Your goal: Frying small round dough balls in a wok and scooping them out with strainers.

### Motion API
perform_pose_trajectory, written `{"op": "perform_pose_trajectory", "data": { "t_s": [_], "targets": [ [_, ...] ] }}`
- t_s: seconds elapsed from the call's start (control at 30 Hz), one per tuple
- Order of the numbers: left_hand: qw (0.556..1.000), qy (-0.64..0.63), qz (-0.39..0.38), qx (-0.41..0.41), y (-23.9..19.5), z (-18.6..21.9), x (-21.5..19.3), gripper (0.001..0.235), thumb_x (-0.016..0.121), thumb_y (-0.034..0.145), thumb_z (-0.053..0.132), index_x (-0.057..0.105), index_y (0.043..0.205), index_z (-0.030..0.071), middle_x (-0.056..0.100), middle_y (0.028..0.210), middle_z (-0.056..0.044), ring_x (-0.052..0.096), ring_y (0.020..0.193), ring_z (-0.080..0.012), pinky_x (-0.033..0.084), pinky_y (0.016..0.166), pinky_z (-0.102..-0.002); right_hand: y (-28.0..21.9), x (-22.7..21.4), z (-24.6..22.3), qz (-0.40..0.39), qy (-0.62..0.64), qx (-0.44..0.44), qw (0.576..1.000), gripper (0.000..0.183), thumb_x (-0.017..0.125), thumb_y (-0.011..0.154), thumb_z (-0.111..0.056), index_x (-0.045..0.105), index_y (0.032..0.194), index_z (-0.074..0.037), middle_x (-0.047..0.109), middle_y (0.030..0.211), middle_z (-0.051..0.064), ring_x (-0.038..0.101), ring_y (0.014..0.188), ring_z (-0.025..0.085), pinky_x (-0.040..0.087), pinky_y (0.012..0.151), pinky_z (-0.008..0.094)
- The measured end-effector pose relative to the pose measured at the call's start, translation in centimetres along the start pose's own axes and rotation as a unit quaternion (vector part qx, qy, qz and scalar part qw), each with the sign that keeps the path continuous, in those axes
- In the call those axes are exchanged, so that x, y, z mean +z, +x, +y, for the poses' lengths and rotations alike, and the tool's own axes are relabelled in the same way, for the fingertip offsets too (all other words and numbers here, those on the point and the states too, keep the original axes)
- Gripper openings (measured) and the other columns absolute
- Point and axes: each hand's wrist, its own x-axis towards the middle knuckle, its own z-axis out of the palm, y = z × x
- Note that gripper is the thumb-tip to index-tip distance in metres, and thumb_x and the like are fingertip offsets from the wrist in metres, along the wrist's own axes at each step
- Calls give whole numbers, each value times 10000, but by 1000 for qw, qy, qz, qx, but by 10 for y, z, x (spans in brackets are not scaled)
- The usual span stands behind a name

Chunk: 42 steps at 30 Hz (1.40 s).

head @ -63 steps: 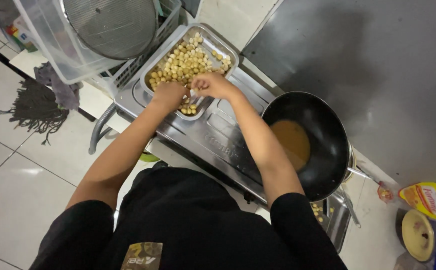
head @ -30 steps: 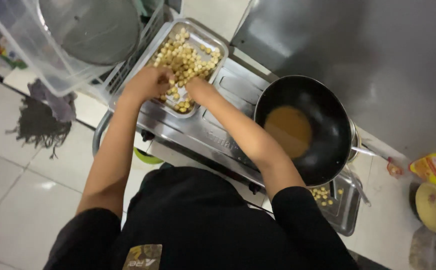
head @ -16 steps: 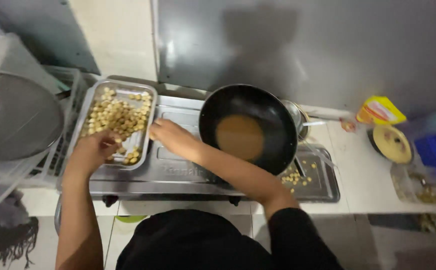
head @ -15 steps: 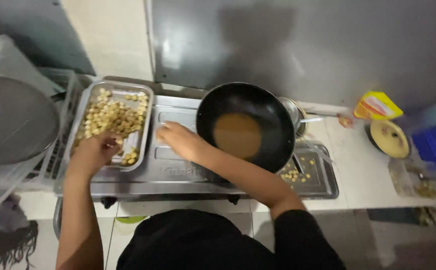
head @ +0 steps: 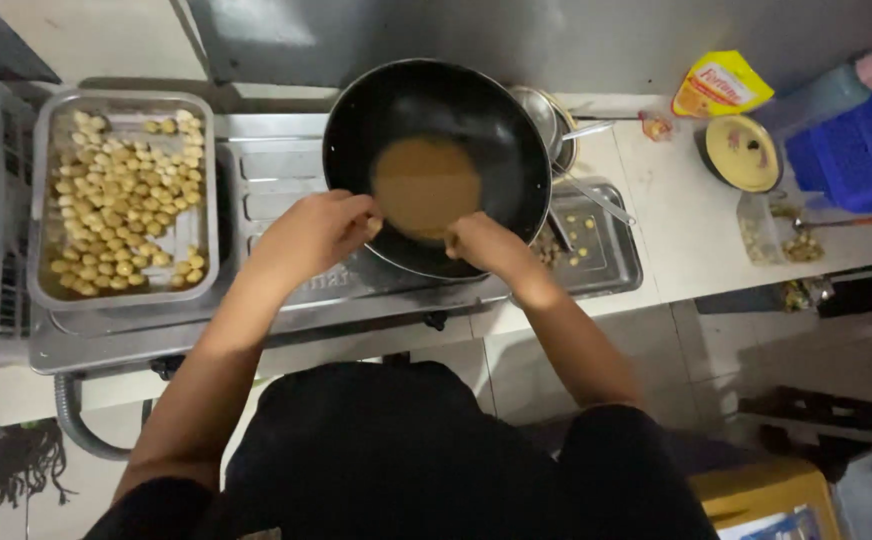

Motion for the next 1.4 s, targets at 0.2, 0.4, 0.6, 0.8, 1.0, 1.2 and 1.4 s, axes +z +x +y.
{"op": "perform_pose_trajectory", "data": {
  "t_s": [0.2,0.4,0.6,0.8,1.0,1.2,1.4],
  "targets": [
    [994,82,13,66,34,-29,51,165,690,894,193,689,1016,81,693,891,-185,667,862,-415,527,737,-526,10,6,-34,-11,28,-23,999,160,794,805,-126,776,956,-74,737,910,178,711,907,373,551,779,451],
    [980,185,-41,59,50,-53,79,125,689,899,187,688,931,67,716,866,-169,703,863,-389,537,728,-522,22,18,-30,-13,53,-51,997,220,689,809,-31,767,1006,-89,765,953,135,733,944,334,569,818,426],
    [940,289,-182,19,77,-65,113,154,705,888,237,778,912,103,744,908,-154,728,916,-350,544,798,-498,12,9,-30,20,69,-60,996,207,696,830,-50,749,1029,-78,770,983,136,731,974,330,565,824,430],
    [920,305,-246,14,95,-60,128,257,706,897,207,728,1149,160,749,1004,-140,717,984,-357,553,779,-529,-8,-19,-32,20,38,6,999,164,745,846,-117,734,1001,-64,744,967,178,707,961,370,550,829,451],
    [928,280,-245,-12,97,-75,150,504,773,845,248,638,1320,150,741,1058,-159,717,1003,-366,571,798,-524,-4,-1,10,56,2,-23,998,130,712,852,-99,741,972,-59,733,997,196,683,1009,390,537,876,463],
    [896,281,-343,-20,111,-72,156,262,786,836,243,791,1091,184,732,1158,-116,700,1095,-348,575,854,-514,0,12,24,104,-34,-102,989,173,703,792,-63,746,960,-53,735,970,184,664,1024,407,511,912,500],
    [872,310,-379,-5,118,-81,166,288,810,823,264,790,1088,154,743,1170,-116,698,1117,-332,597,861,-477,3,12,16,71,1,-56,996,181,695,776,-51,714,955,-25,723,960,207,686,972,417,542,830,500]
  ]
}}
